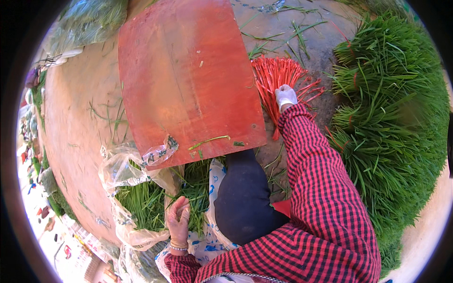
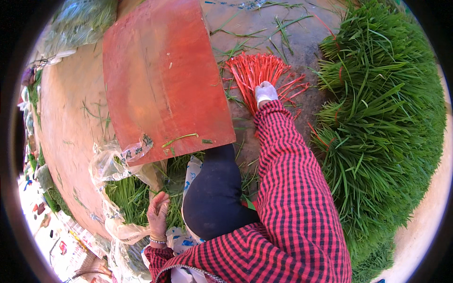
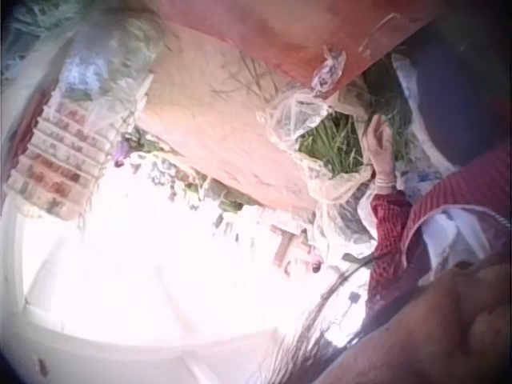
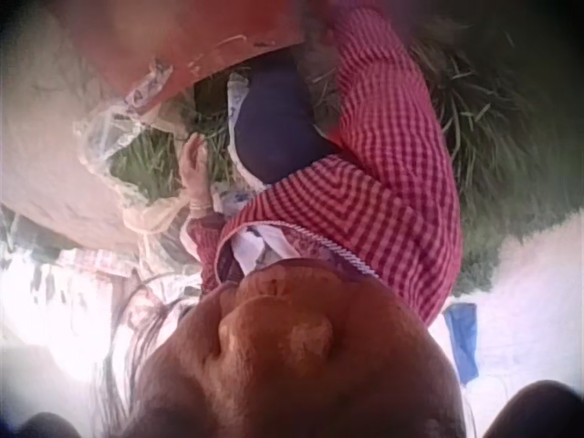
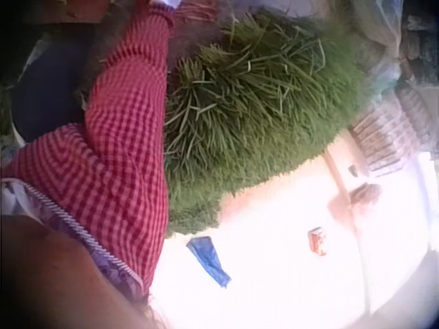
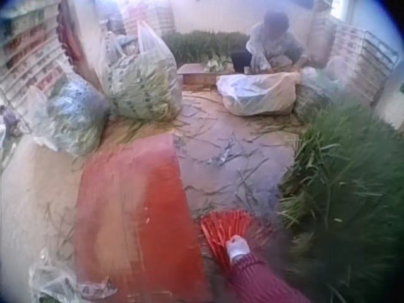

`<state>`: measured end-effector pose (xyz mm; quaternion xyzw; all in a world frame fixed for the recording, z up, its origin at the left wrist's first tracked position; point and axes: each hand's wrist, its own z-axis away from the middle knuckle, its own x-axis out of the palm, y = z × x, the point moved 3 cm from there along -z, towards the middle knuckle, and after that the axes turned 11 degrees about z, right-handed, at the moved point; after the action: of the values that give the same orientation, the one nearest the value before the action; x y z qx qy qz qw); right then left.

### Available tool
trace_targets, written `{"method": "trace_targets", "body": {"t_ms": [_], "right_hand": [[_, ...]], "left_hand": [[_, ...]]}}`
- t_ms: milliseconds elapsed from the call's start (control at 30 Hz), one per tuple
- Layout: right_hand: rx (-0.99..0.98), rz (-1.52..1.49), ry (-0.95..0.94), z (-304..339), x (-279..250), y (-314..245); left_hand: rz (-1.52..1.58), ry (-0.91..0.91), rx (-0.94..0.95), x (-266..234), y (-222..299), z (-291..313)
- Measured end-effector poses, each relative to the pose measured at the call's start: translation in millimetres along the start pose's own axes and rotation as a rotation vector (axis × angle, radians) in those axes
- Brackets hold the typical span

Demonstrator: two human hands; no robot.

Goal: The person sorts and bundles green chives by hand, evening the root ends and tying each bundle with a red string before placing them into a sack.

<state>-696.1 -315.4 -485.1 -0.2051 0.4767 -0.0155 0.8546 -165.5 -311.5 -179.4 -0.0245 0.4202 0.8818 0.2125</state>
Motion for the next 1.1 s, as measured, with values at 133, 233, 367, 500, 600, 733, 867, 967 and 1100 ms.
{"method": "trace_targets", "body": {"t_ms": [133, 233, 367, 500, 600, 733, 867, 967, 1100], "right_hand": [[-0.086, -0.343, 0.118, 22.2, -24.9, 9.6], [-0.109, -0.697, -0.065, 73.1, -69.0, -10.1], [-0.326, -0.782, -0.461, 173.3, -121.1, -27.9], [-0.679, -0.506, -0.321, 229.8, -153.4, -6.5], [-0.622, -0.61, -0.255, 254.8, -155.3, 3.8], [-0.852, -0.357, -0.159, 236.6, -139.8, 8.0], [-0.954, -0.056, -0.095, 170.9, -54.2, 37.5], [-0.734, 0.073, -0.213, 117.1, 16.0, 93.9], [-0.634, 0.289, -0.503, 171.4, 46.3, 66.3]], "left_hand": [[0.086, 0.076, 0.205, 21.5, 46.1, -5.6], [0.079, 0.088, 0.47, 54.0, 90.9, -9.4], [-0.309, -0.221, 1.039, 134.8, 171.7, -27.3], [-0.771, -0.395, 1.41, 224.9, 187.6, -32.3], [-1.265, -0.655, 1.145, 255.7, 154.3, -44.8], [-1.096, -0.547, 1.199, 246.8, 125.9, -53.4], [-0.804, -0.486, 1.069, 220.3, 122.0, -49.6], [-0.589, -0.301, 1.222, 196.5, 148.1, -49.2], [-0.236, 0.232, 1.286, 119.7, 168.6, -72.2]]}}
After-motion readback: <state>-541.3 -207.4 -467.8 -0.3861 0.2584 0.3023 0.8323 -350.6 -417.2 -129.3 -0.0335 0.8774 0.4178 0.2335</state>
